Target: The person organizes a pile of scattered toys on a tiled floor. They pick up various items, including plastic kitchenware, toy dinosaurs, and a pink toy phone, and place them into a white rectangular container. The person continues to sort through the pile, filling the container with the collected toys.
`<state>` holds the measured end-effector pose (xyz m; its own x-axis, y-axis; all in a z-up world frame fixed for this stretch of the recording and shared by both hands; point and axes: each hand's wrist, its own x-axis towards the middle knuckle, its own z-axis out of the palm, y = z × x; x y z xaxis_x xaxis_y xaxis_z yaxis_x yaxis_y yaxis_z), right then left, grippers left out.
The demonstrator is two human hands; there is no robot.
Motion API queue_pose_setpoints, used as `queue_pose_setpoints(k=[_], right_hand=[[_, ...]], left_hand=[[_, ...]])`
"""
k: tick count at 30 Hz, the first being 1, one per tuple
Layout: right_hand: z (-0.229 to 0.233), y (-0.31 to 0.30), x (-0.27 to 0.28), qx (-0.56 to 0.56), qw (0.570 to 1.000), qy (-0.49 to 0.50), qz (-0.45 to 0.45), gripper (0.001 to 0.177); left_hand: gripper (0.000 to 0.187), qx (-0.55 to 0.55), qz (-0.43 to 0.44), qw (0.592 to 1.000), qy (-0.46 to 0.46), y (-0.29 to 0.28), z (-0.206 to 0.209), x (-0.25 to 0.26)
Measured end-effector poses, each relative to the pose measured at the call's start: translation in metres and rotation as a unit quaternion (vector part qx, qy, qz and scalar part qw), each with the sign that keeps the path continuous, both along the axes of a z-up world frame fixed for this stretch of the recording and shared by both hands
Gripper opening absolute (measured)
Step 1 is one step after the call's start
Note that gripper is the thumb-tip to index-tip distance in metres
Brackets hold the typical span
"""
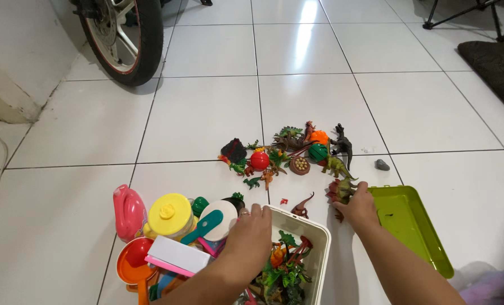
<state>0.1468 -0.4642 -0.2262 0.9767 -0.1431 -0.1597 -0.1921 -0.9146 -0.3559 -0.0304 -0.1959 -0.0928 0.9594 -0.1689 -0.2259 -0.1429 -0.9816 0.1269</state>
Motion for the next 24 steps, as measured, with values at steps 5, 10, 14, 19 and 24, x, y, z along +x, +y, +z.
queue_pose_setpoints(k=[5,10,14,19,24], right_hand=[[0.01,-0.004,-0.007,-0.01,0.999,0.033,-0.009,0.087],[0.015,-0.027,-0.006,0.002,0.997,0.066,-0.025,0.078],[0.001,-0.045,0.001,0.013,0.997,0.068,-0.024,0.07],[-0.019,-0.055,0.011,0.158,0.973,0.128,-0.106,0.053],[-0.014,-0.053,0.031,0.407,0.9,0.079,-0.133,0.04]], left_hand=[[0.049,-0.037,0.07,0.997,0.019,-0.001,-0.057,0.015],[0.083,-0.075,0.122,0.988,0.064,0.01,-0.061,0.036],[0.087,-0.14,0.149,0.974,0.093,0.009,-0.07,0.038],[0.062,-0.203,0.216,0.94,0.169,-0.005,-0.105,0.029],[0.073,-0.468,0.45,0.705,0.286,-0.018,-0.101,0.018]])
